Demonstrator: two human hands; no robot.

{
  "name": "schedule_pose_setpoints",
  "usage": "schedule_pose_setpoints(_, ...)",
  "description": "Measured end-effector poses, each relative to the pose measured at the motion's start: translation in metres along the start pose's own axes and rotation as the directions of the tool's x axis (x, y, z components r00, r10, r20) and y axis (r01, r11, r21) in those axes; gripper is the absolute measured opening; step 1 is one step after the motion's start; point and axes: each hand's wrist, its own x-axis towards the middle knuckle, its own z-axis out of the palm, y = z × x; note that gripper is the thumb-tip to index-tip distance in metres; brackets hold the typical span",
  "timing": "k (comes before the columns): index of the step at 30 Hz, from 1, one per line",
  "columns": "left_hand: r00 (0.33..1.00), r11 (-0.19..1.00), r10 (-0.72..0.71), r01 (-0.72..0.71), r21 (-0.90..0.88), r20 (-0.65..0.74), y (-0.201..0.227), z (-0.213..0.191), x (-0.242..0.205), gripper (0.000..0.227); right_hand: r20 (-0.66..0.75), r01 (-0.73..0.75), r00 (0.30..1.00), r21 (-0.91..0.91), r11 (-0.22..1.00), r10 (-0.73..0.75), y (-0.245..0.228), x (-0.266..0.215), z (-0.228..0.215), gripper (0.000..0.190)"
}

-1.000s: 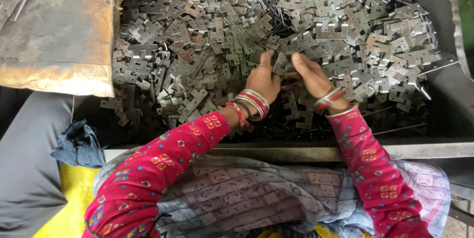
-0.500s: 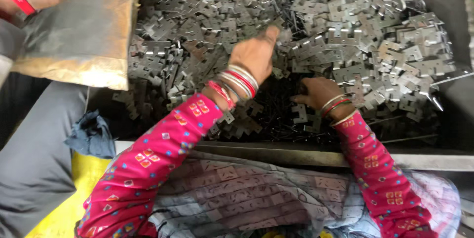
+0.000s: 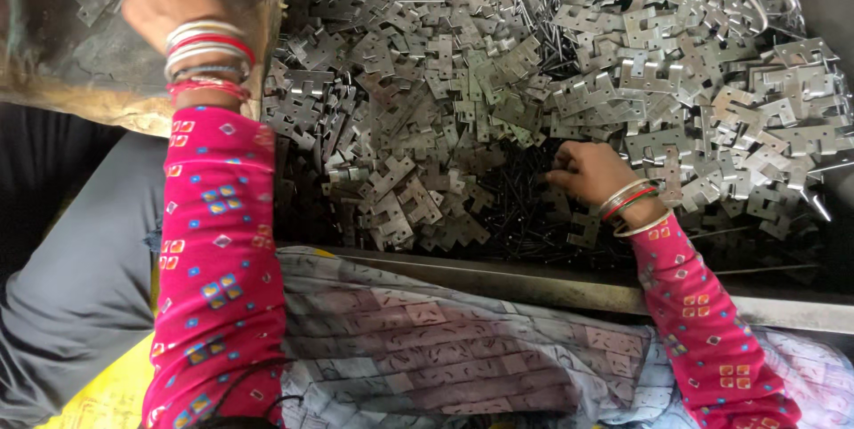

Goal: The person sits on the floor and assembles small metal parts by hand, picking up brackets and pins from a large bin and inserting the pins into the brackets. Another person works nearby, but the camera wearer focuses on their own assembly task.

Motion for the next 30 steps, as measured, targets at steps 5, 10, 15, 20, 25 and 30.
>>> schedule_pose_setpoints(5, 0.995, 0.999, -0.015, 0.012, 0.033, 0.097, -0.006, 0.001, -0.009, 0.047, -0.006, 0.017, 1.000, 0.024, 1.000, -0.017, -0.022, -0.001, -0.011, 0.029)
schedule_pose_setpoints(10, 0.982, 0.966, 0.190, -0.185, -0.179, 0.010, 0.088, -0.077, -0.047, 0.020, 0.248, -0.252, 0.954, 0.369, 0.894, 0.166, -0.042, -0.008, -0.018, 0.018)
schedule_pose_setpoints(15, 0.708, 0.724, 0.680, -0.610, -0.322, 0.189, 0.168, -0.160, -0.136, 0.027, 0.039, 0.040, 0.992, 0.803, 0.595, -0.119, -0.036, -0.012, -0.034, 0.012)
schedule_pose_setpoints(20, 0.460, 0.358, 0.882, -0.797, -0.487, -0.105, 0.199, -0.167, -0.215, 0.028, -0.367, 0.335, 0.929, 0.758, 0.559, -0.058, -0.026, -0.021, -0.042, 0.013)
schedule_pose_setpoints(25, 0.295, 0.148, 0.929, -0.850, -0.506, -0.224, 0.223, -0.141, -0.272, 0.025, -0.590, 0.534, 0.799, 0.785, 0.314, 0.114, -0.023, -0.023, -0.057, 0.039)
schedule_pose_setpoints(30, 0.414, 0.292, 0.788, -0.903, -0.316, -0.456, 0.245, -0.113, -0.285, 0.041, -0.581, 0.566, 0.792, 0.814, 0.135, 0.187, -0.012, -0.027, -0.057, 0.036)
